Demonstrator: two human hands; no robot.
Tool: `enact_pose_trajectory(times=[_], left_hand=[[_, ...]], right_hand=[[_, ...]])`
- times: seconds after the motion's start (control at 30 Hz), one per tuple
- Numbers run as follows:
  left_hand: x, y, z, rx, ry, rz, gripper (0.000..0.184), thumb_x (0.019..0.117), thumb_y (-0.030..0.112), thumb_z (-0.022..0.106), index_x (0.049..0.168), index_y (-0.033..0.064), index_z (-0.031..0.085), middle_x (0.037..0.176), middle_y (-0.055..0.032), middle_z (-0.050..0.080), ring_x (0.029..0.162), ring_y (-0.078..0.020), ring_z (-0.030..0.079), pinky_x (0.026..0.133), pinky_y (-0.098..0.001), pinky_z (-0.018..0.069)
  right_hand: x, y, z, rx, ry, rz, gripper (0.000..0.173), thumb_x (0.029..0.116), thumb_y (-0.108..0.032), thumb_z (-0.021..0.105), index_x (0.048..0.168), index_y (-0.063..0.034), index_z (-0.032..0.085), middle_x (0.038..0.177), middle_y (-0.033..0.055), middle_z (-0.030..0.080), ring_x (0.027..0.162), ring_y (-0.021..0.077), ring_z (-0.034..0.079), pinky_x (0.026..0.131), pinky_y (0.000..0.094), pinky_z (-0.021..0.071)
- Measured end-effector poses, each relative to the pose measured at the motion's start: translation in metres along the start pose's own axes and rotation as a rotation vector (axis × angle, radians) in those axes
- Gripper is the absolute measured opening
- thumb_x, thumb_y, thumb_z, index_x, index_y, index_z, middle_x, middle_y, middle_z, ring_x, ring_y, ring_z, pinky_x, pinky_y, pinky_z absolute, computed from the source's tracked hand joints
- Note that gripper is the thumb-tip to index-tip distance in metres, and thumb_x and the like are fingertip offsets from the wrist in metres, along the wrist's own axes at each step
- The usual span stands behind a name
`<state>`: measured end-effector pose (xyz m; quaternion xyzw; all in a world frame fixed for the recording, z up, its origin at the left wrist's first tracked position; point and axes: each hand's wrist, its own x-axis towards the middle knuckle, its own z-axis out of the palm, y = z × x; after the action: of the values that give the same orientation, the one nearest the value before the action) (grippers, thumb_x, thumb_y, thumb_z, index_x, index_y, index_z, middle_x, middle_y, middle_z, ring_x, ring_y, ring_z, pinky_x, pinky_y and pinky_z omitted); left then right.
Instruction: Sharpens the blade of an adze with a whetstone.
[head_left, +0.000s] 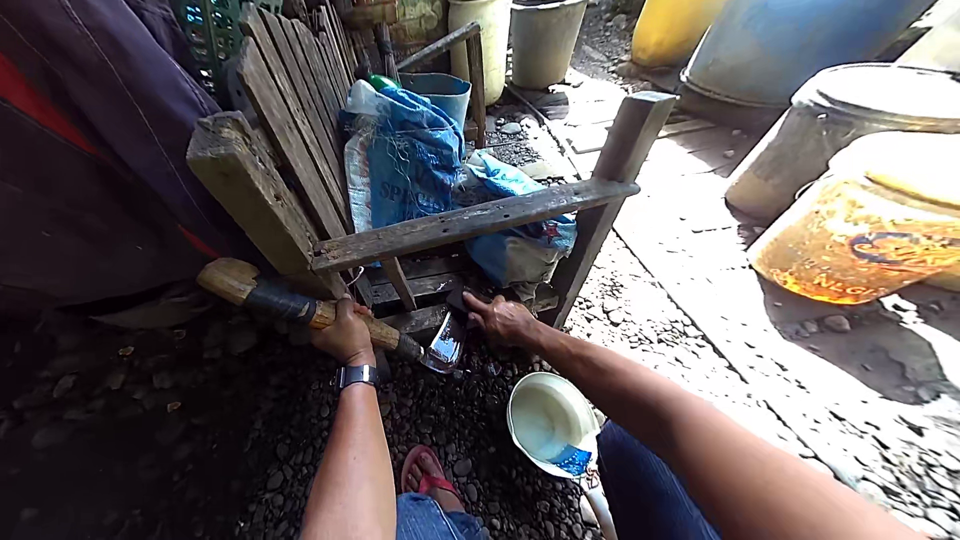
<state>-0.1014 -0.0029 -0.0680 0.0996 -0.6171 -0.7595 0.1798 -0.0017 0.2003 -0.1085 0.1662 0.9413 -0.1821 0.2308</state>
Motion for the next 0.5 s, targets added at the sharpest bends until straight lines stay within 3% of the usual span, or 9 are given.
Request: enact_pose_trajectory(times=[0.1,0.27,0.33,0.43,0.5], left_hand=[[0.000,0.002,-0.001,0.012,0.001,-0.003,0.007,0.0968,-0.005,0.060,0.098,-0.0026,0.054,0.058,-0.0022,0.057,0.045,-0.0108,0.062,0.049,-0.0258,0.0583],[-0.001,0.003,0.000,0.002,0.011,-0.013,0.006,0.0966,-0.006,0.059,0.097,-0.0027,0.054,0.057,-0.0018,0.056,0.045,-0.0102,0.061,0.048,-0.0253,0.0573],[-0.003,0.002,-0.001,0.003,0.006,-0.014,0.006,0.0971,-0.006,0.058,0.097,-0.0024,0.054,0.057,-0.0016,0.056,0.045,-0.0098,0.061,0.048,-0.0250,0.0575],[-0.001,0.003,-0.002,0.010,0.004,-0.017,0.006,0.0973,-0.005,0.059,0.098,-0.0023,0.053,0.058,-0.0021,0.057,0.046,-0.0103,0.062,0.049,-0.0253,0.0580],[-0.002,0.004,-0.001,0.019,0.010,-0.025,0.006,0.0973,-0.005,0.059,0.099,-0.0031,0.054,0.058,-0.0024,0.057,0.046,-0.0102,0.061,0.049,-0.0250,0.0579]], right_hand=[[0.024,-0.009,-0.013,0.049,-0.012,0.058,0.058,0.1127,-0.043,0.023,0.167,-0.0260,0.014,0.143,0.0265,0.057,0.134,0.0450,0.054,0.106,0.0612,0.0432],[-0.005,0.000,0.004,-0.041,-0.018,-0.046,0.059,0.1115,-0.048,0.027,0.167,-0.0335,0.011,0.141,0.0376,0.049,0.117,0.0534,0.060,0.094,0.0642,0.0486],[-0.004,0.002,0.000,-0.036,-0.024,-0.039,0.059,0.1120,-0.047,0.026,0.167,-0.0328,0.011,0.143,0.0372,0.049,0.119,0.0531,0.059,0.097,0.0641,0.0475],[0.021,-0.009,-0.013,0.022,-0.024,0.029,0.058,0.1129,-0.044,0.023,0.167,-0.0259,0.015,0.142,0.0281,0.057,0.132,0.0459,0.055,0.105,0.0616,0.0435],[0.021,-0.009,-0.012,0.006,-0.026,0.019,0.058,0.1127,-0.044,0.023,0.167,-0.0256,0.015,0.140,0.0284,0.058,0.132,0.0466,0.055,0.104,0.0621,0.0441]])
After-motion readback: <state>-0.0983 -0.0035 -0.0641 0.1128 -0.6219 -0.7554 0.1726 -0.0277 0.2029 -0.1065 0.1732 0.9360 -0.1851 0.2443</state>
